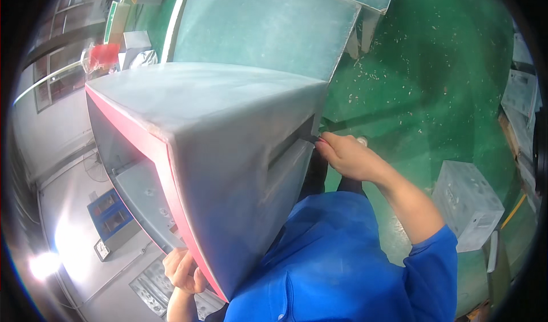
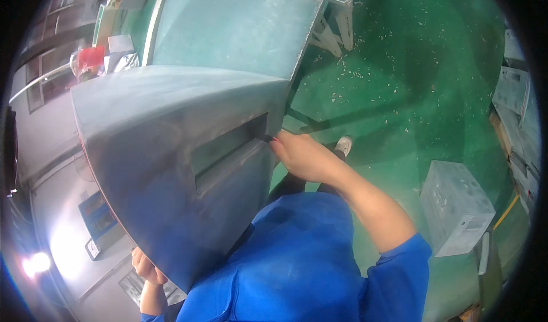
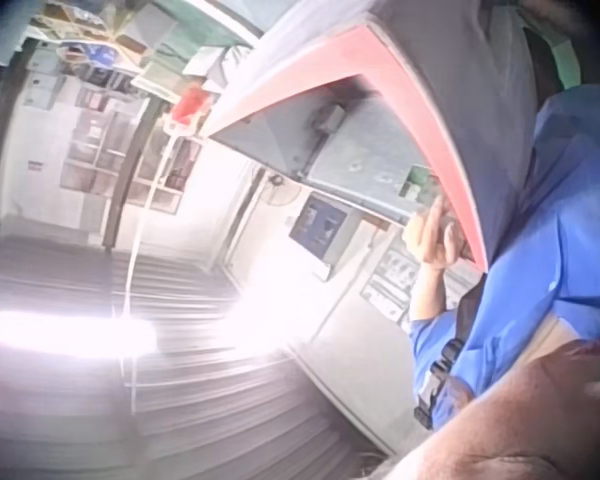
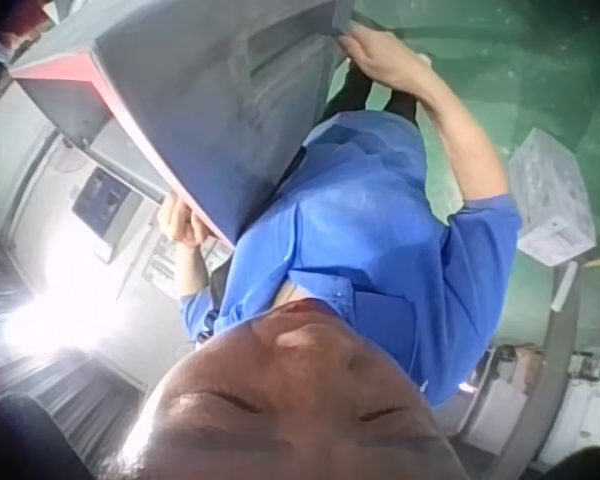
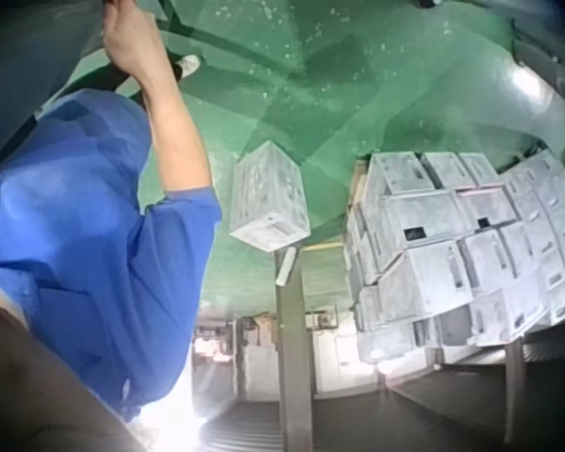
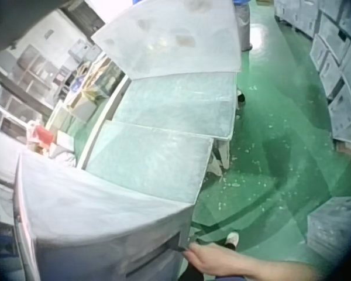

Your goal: Applying and trimming red and grey protective tape or film to the edges and openings of a metal enclosure.

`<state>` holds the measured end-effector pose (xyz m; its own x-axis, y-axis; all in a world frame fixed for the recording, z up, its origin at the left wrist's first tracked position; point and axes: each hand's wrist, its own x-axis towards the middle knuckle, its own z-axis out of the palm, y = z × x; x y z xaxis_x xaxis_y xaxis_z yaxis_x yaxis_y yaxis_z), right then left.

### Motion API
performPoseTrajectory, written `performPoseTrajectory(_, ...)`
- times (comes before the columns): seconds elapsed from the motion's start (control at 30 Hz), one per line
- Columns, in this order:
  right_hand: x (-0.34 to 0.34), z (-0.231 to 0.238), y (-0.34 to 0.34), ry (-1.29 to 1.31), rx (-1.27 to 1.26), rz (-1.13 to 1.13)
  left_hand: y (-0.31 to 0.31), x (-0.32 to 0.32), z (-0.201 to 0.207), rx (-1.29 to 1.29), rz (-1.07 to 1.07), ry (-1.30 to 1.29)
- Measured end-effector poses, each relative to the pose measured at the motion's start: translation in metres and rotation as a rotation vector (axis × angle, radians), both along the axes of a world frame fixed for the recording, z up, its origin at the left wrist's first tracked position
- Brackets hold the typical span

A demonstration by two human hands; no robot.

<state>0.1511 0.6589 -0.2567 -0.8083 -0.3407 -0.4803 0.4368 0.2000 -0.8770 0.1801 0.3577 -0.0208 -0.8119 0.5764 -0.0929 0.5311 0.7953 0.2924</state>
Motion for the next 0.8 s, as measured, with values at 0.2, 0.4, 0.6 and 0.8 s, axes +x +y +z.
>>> performPoseTrajectory(0.2, 0.004, 0.011, -0.007, 0.187, 0.29, 0.087, -0.004, -0.003, -0.003, 0.018, -0.052, 0.056)
performPoseTrajectory(0.4, 0.027, 0.036, -0.017, 0.697, 0.546, 0.064, -0.007, -0.001, -0.005, 0.036, -0.059, 0.063)
performPoseTrajectory(0.6, 0.018, 0.0, -0.017, 0.582, 0.485, 0.042, -0.003, -0.003, -0.003, 0.042, -0.075, 0.071)
performPoseTrajectory(0.8, 0.025, 0.034, -0.02, 0.663, 0.392, -0.008, -0.007, -0.002, -0.005, 0.052, -0.075, 0.071)
